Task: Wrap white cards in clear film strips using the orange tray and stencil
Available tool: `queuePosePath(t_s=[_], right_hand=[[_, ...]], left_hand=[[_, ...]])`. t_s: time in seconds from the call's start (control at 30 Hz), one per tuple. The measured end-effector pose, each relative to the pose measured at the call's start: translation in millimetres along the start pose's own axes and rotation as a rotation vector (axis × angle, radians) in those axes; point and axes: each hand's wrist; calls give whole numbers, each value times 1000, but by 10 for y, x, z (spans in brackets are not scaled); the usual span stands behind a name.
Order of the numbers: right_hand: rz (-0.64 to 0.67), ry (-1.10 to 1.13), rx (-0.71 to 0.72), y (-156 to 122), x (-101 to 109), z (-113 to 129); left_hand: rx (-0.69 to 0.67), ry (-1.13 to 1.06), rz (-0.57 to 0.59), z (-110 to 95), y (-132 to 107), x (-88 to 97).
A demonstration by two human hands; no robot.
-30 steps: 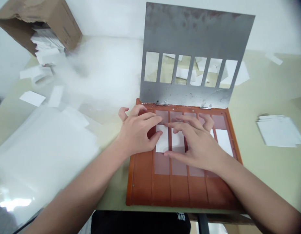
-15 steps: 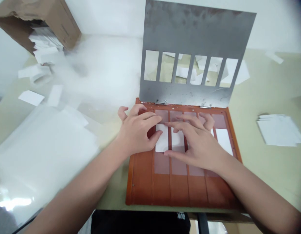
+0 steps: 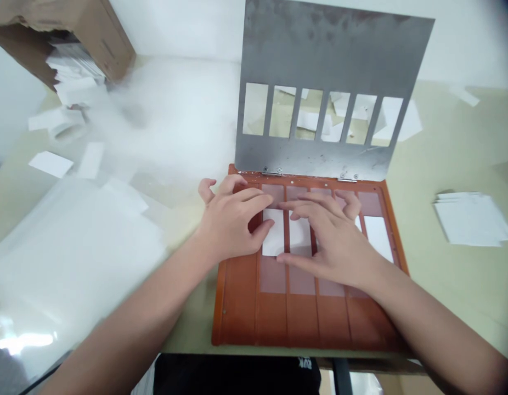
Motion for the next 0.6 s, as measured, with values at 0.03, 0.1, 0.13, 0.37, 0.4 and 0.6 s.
queuePosePath(t_s=[0.03, 0.1, 0.13, 0.37, 0.4, 0.6], right_hand=[[-4, 2, -3, 2, -1, 3], [-10, 12, -10, 5, -5, 7], [-10, 18, -14, 5, -7, 7], [1, 33, -21, -9, -17, -9], [2, 34, -21, -10, -16, -11], [12, 19, -17, -13, -9, -21]], left_hand=[[-4, 1, -3, 1, -1, 0], [-10, 2, -8, 3, -1, 0], [-13, 1, -9, 4, -1, 0], [0, 6, 8, -3, -3, -1], [-1, 8, 7, -2, -3, -3], [-4, -4, 1, 1, -3, -10]])
Point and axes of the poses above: each hand's wrist, its own y-axis towards the middle knuckle, its own x-axis out of the back of the hand, z = x × y, and after that the axes turned 9 degrees about -z, right-handed
